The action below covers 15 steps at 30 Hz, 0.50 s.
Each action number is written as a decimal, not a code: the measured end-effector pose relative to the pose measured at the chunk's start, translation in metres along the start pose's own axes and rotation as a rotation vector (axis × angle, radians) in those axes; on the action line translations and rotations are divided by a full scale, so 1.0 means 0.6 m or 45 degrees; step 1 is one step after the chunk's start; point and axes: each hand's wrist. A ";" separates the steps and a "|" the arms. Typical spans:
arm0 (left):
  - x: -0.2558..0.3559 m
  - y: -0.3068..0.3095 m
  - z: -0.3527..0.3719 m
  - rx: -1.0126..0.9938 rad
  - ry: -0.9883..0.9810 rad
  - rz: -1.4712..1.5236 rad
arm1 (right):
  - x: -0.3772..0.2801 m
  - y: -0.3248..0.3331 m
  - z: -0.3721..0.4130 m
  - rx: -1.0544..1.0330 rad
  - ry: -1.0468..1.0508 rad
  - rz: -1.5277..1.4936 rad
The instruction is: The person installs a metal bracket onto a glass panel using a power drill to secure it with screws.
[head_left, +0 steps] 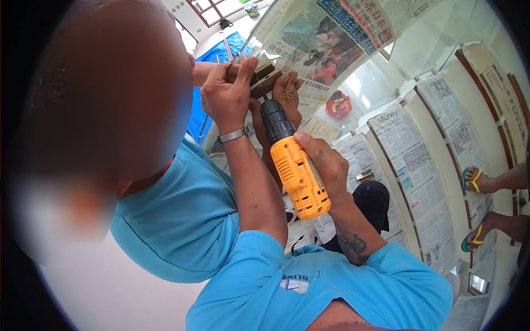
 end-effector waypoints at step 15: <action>-0.011 -0.006 -0.009 -0.019 0.009 -0.020 | 0.001 -0.002 0.001 0.001 0.016 -0.012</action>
Point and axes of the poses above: each hand's wrist, its own z-axis away from the middle knuckle, its own y-axis out of the back of the hand, x = y × z, and after that the axes turned 9 degrees about y, right-handed
